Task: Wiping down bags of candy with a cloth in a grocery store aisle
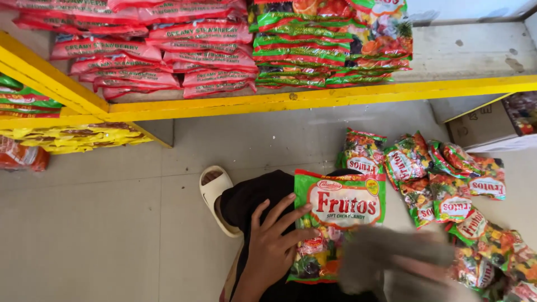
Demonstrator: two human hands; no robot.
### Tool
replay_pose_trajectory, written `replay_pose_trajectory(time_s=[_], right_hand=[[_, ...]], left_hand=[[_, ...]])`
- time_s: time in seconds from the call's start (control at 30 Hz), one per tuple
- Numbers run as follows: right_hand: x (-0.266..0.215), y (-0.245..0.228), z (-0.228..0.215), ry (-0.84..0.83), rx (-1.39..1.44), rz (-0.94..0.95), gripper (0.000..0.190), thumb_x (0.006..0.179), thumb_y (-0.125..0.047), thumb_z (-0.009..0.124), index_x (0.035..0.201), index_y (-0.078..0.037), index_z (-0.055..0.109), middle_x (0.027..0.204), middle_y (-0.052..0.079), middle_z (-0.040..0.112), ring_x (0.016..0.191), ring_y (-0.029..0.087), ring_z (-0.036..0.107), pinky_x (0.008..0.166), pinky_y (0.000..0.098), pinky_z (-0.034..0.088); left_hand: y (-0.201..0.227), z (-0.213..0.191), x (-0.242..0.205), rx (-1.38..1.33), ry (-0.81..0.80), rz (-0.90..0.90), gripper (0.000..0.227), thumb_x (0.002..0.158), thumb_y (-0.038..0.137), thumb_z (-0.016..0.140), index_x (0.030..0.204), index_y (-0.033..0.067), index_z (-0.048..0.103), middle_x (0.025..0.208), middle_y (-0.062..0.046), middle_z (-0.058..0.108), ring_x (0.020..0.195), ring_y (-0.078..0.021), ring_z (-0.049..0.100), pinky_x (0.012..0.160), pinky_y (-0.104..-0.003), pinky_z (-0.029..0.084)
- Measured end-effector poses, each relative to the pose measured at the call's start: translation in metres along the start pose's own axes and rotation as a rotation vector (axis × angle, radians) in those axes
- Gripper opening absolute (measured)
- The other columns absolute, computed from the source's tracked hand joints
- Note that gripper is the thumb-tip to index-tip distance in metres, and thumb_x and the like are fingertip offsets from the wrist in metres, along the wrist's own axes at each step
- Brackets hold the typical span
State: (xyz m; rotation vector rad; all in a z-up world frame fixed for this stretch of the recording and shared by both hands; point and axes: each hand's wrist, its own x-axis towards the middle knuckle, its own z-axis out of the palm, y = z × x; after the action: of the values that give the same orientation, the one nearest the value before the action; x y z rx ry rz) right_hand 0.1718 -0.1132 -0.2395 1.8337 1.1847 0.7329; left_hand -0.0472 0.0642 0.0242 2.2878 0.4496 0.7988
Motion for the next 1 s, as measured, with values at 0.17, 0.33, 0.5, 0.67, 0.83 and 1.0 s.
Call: replay_pose_trajectory(time_s=[0.17, 0.33, 0.5, 0.67, 0.83, 1.0], right_hand=[[-0.01, 0.189, -0.193, 0.355, 1.349, -0.092, 0.081, 0.047, -0.044, 0.075, 0.128, -0.038, 0.071, 0.139, 0.002, 0.059, 0.139, 0.036, 0.046, 0.118, 0.0603, 0.03], [0.001, 0.231, -0.15, 0.311, 1.48, 0.504, 0.061, 0.069, 0.012, 0.064, 0.129, 0.003, 0.066, 0.119, 0.019, 0.068, 0.1, 0.036, 0.066, 0.088, 0.0446, 0.05], [-0.006, 0.266, -0.136, 0.475, 1.622, 0.738, 0.04, 0.096, 0.013, 0.06, 0.136, 0.013, 0.06, 0.134, 0.029, 0.062, 0.122, 0.038, 0.06, 0.111, 0.0455, 0.047], [0.014, 0.274, -0.158, 0.745, 1.885, 0.049, 0.059, 0.104, -0.06, 0.038, 0.064, -0.024, 0.062, 0.072, -0.007, 0.069, 0.072, 0.011, 0.068, 0.085, 0.036, 0.055], [0.026, 0.235, -0.212, 0.163, 1.463, -0.237, 0.082, 0.056, -0.048, 0.088, 0.135, -0.035, 0.07, 0.158, 0.0, 0.047, 0.145, 0.037, 0.034, 0.112, 0.0584, 0.024], [0.038, 0.226, -0.175, 0.343, 1.557, 0.054, 0.026, 0.068, -0.018, 0.078, 0.093, -0.011, 0.075, 0.118, 0.004, 0.066, 0.108, 0.029, 0.056, 0.098, 0.0451, 0.042]], left_hand=[[-0.002, -0.003, -0.002, 0.017, -0.035, 0.028, 0.012, 0.074, 0.007, 0.073, 0.083, 0.0159, 0.071, 0.141, 0.003, 0.064, 0.144, -0.0253, 0.046, 0.115, -0.058, 0.024], [0.0, 0.001, -0.002, 0.035, 0.007, 0.016, 0.022, 0.074, 0.015, 0.079, 0.094, 0.0235, 0.079, 0.138, 0.005, 0.066, 0.138, -0.0245, 0.052, 0.113, -0.055, 0.029], [-0.003, 0.003, 0.0, 0.017, 0.003, 0.001, 0.027, 0.071, 0.01, 0.08, 0.094, 0.0234, 0.079, 0.136, 0.005, 0.068, 0.138, -0.0247, 0.053, 0.113, -0.055, 0.028], [-0.001, 0.002, 0.001, 0.0, -0.022, -0.019, 0.03, 0.07, 0.007, 0.079, 0.095, 0.0235, 0.08, 0.135, 0.006, 0.069, 0.138, -0.024, 0.053, 0.114, -0.054, 0.028], [0.003, -0.004, 0.003, -0.011, -0.051, -0.015, 0.008, 0.078, 0.013, 0.073, 0.086, 0.0156, 0.074, 0.142, 0.002, 0.065, 0.143, -0.0255, 0.047, 0.116, -0.056, 0.022], [0.0, 0.001, 0.001, 0.026, -0.017, 0.01, 0.016, 0.071, 0.006, 0.073, 0.083, 0.017, 0.073, 0.14, 0.003, 0.066, 0.14, -0.0246, 0.05, 0.115, -0.054, 0.026]])
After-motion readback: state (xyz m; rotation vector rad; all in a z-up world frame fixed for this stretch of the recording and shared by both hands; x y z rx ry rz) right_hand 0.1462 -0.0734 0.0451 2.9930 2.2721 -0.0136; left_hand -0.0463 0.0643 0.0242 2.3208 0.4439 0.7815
